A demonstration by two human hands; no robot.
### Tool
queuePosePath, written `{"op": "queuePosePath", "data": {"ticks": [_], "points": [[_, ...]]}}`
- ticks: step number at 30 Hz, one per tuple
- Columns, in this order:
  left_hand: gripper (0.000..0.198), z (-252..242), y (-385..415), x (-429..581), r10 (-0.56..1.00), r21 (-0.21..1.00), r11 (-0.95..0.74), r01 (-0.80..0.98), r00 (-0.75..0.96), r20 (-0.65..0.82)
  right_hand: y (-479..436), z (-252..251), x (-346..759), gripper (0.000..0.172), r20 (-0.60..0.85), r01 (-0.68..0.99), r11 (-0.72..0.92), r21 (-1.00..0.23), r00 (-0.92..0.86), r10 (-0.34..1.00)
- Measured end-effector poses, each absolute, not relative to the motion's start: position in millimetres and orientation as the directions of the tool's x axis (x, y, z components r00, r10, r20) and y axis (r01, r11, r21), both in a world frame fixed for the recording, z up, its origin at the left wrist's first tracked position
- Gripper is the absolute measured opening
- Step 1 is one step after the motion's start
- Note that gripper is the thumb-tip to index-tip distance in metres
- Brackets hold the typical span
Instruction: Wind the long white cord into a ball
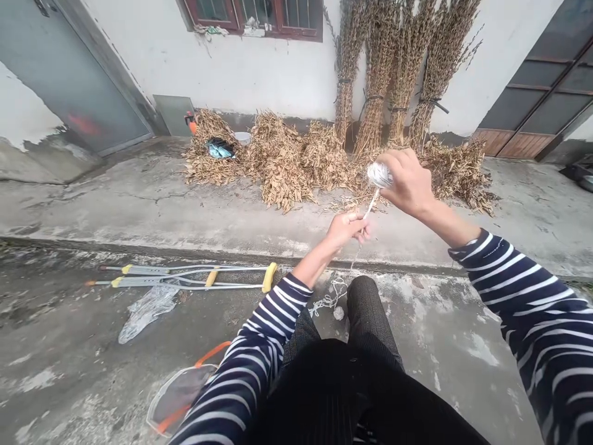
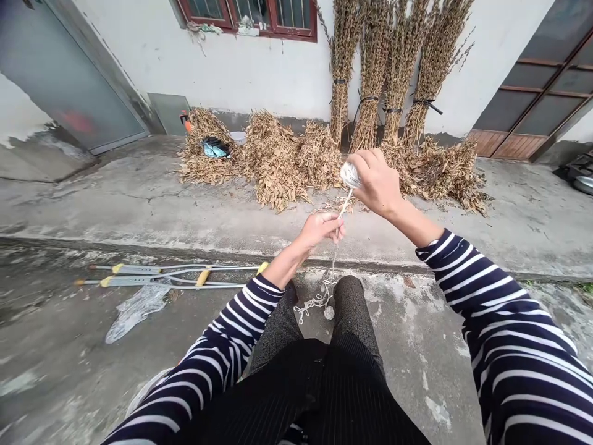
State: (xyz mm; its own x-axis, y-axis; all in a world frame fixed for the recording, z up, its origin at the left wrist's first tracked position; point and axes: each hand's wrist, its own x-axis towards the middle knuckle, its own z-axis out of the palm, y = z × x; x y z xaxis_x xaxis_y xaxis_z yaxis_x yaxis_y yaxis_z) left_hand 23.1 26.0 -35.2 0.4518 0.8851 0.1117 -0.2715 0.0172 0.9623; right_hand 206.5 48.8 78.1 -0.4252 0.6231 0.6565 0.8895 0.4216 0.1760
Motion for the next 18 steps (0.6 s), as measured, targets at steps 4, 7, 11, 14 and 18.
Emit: {"op": "queuePosePath", "data": {"ticks": [4, 7, 11, 14, 18], "points": [[0.038, -41.0, 10.7, -5.9, 0.759, 0.955, 0.197, -0.221, 0.651, -0.006, 57.0, 73.6, 223.7, 0.056, 0.678, 0.896, 0.428, 0.115, -0.386, 0.626], [0.040, -37.5, 1.0, -19.2, 0.706, 0.912, 0.286, -0.294, 0.708, 0.007, 58.6, 64.7, 228.5, 0.056, 0.651, 0.874, 0.471, 0.117, -0.426, 0.629], [0.038, -25.0, -4.0, -25.7, 0.744, 0.846, 0.303, -0.438, 0.663, 0.077, 53.9, 52.4, 226.4, 0.057, 0.644, 0.835, 0.545, 0.074, -0.457, 0.614], [0.034, -24.2, -2.8, -26.5, 0.816, 0.811, 0.271, -0.518, 0.571, 0.092, 50.3, 47.5, 225.8, 0.055, 0.638, 0.831, 0.556, 0.015, -0.436, 0.635], [0.035, -52.6, 1.4, -28.2, 0.800, 0.863, 0.308, -0.400, 0.600, -0.007, 48.3, 52.7, 230.9, 0.053, 0.687, 0.870, 0.491, -0.057, -0.323, 0.651]]}}
